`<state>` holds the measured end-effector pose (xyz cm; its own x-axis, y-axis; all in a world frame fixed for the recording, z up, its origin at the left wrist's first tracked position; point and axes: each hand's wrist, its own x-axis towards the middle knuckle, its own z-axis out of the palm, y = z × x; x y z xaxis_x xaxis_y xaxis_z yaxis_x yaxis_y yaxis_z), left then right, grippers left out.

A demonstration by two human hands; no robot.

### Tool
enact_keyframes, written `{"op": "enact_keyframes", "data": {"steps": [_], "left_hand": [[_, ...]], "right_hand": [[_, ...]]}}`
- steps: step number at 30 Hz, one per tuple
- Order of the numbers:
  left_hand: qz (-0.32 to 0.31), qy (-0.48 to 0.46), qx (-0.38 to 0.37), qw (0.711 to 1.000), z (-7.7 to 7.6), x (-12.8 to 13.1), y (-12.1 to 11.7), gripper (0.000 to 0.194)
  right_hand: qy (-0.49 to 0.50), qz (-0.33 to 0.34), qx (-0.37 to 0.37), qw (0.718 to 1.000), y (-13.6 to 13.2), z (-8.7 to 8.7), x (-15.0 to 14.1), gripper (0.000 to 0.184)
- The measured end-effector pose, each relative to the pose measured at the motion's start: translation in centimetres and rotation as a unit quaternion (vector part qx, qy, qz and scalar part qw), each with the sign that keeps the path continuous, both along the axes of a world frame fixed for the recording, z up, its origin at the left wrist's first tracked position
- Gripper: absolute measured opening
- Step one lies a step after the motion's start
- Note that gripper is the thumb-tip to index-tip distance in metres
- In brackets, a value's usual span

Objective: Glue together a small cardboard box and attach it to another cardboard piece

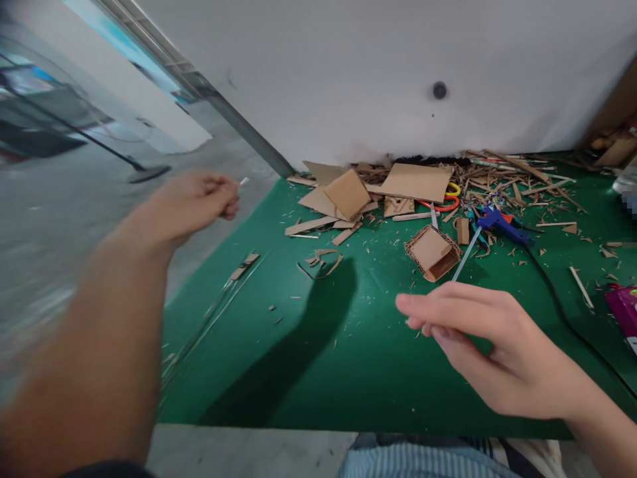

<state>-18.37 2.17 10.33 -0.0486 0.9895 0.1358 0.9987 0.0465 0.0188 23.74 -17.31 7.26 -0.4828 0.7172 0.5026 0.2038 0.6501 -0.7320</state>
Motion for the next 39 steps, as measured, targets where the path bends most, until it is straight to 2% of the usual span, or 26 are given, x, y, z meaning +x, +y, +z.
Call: {"op": "enact_keyframes", "data": {"steps": [1,2,3,5,6,9,12,14,16,18,22,28,34,37,39], "left_hand": [[-0.018,-0.149,0.029,0.988,0.6,1.6,-0.5,0.030],[-0.047,-0.258,0.028,0.965,1.1,3.4,-1.1,0.031],[-0.071,-0.321,0.021,0.944,1.5,5.3,-1.8,0.030],[-0.125,-0.385,-0.026,0.914,1.7,9.1,-3.5,0.022],[-0.151,-0.403,-0.046,0.902,1.6,10.9,-4.4,0.020],[-0.213,-0.369,-0.079,0.901,0.6,15.1,-6.9,0.014],[-0.260,-0.335,-0.111,0.899,-1.8,17.9,-9.1,0.014],[-0.291,-0.336,-0.129,0.886,-3.7,19.2,-10.4,0.015],[-0.313,-0.343,-0.113,0.878,-5.7,19.9,-11.5,0.016],[-0.331,-0.323,-0.075,0.883,-7.3,20.2,-12.2,0.015],[-0.364,-0.245,-0.014,0.899,-9.2,19.9,-12.3,0.018],[-0.344,-0.213,0.028,0.914,-9.4,18.7,-11.8,0.017],[-0.362,-0.171,0.029,0.916,-9.1,18.0,-11.5,0.028],[-0.352,-0.169,0.032,0.920,-9.1,17.8,-11.3,0.026],[-0.351,-0.176,0.032,0.919,-9.1,17.7,-11.3,0.023]], "right_hand": [[0.002,-0.003,-0.024,1.000,0.5,-0.4,-0.6,0.061],[0.010,-0.015,-0.053,0.998,1.1,-0.8,-1.2,0.056],[0.031,-0.033,-0.083,0.995,1.7,-1.1,-1.9,0.050],[0.100,-0.076,-0.163,0.979,3.2,-1.5,-3.1,0.035],[0.142,-0.094,-0.205,0.964,3.9,-1.6,-3.7,0.030],[0.223,-0.110,-0.301,0.921,5.8,-2.0,-4.9,0.033],[0.257,-0.103,-0.363,0.890,6.4,-3.2,-5.3,0.035],[0.259,-0.101,-0.396,0.875,6.1,-4.3,-5.2,0.033],[0.254,-0.106,-0.412,0.869,5.6,-5.4,-5.0,0.033],[0.246,-0.114,-0.417,0.868,5.2,-6.2,-4.6,0.034],[0.241,-0.128,-0.430,0.861,5.3,-6.8,-4.2,0.037],[0.258,-0.162,-0.454,0.837,5.8,-7.0,-4.1,0.045],[0.268,-0.180,-0.438,0.839,5.9,-7.5,-3.8,0.041],[0.306,-0.183,-0.420,0.835,5.8,-7.6,-3.7,0.037],[0.331,-0.163,-0.420,0.829,5.7,-7.5,-3.8,0.036]]}}
